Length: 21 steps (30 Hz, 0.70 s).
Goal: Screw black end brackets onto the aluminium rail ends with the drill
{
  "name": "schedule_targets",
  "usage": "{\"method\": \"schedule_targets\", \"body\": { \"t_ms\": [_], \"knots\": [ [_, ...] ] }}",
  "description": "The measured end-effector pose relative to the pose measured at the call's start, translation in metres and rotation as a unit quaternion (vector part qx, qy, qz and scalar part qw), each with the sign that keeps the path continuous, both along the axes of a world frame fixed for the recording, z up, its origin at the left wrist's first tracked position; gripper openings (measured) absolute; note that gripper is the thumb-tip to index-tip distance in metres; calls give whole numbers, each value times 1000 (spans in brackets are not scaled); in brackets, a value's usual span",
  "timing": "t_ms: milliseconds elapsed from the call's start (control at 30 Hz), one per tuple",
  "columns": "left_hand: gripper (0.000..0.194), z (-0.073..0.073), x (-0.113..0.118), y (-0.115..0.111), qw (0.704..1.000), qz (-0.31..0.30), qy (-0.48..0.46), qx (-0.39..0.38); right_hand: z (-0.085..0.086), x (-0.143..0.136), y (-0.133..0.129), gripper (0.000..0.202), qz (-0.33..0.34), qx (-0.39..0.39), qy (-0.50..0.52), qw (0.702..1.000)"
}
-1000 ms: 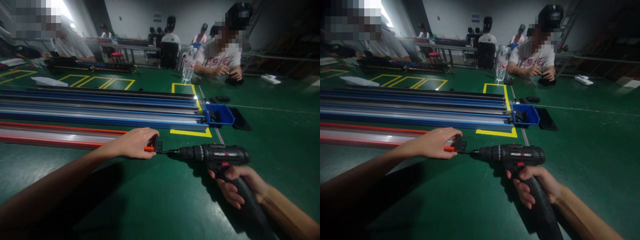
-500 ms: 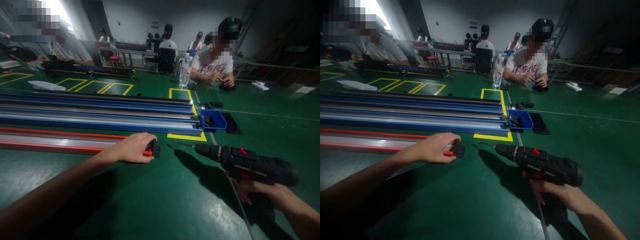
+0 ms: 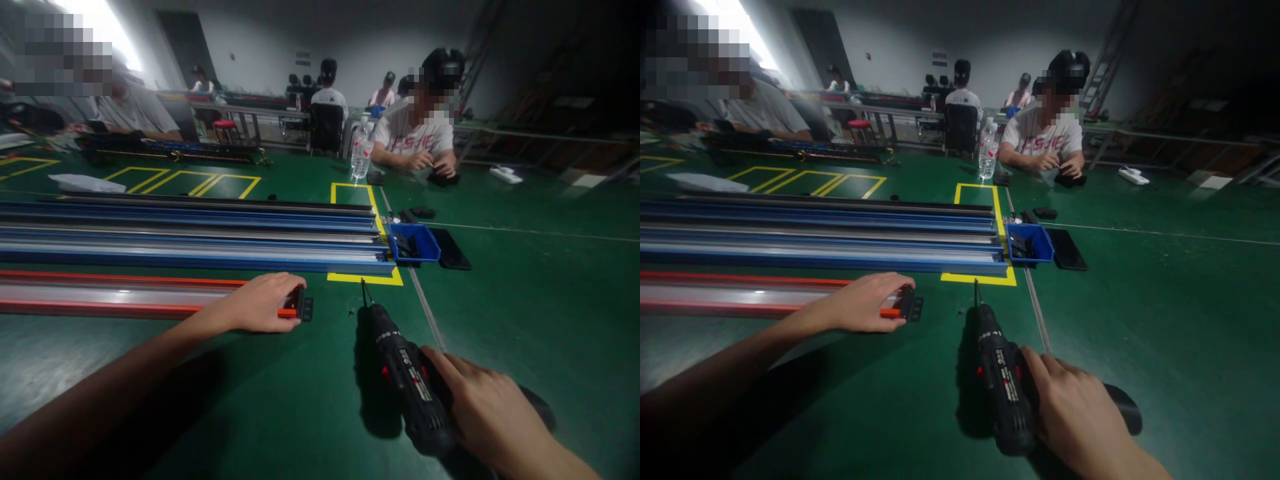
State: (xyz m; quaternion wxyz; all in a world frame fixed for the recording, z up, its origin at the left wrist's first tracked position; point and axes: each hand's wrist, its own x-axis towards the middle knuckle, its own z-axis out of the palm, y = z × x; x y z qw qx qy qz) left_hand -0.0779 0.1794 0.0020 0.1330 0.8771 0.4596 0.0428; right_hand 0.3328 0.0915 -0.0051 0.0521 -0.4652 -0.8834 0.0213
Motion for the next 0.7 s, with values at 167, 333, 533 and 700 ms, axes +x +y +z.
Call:
{"method": "schedule_targets", "body": {
  "t_ms": [167, 333, 533, 700],
  "knots": [
    [69, 2, 0, -2, 1000, 13, 2, -17, -4, -4, 3, 59, 0, -34, -47, 998],
    [89, 1, -2, -5, 999, 29, 12, -10, 7, -12, -2, 77, -23, -157, -22, 987],
    [109, 2, -3, -7, 1000, 28, -6, 1, 49, 21, 24, 75, -44, -312, 27, 949],
    [114, 0, -5, -6, 999, 19, -32, 20, 48, 73, 153, 73, -281, -251, 108, 920]
  ]
}}
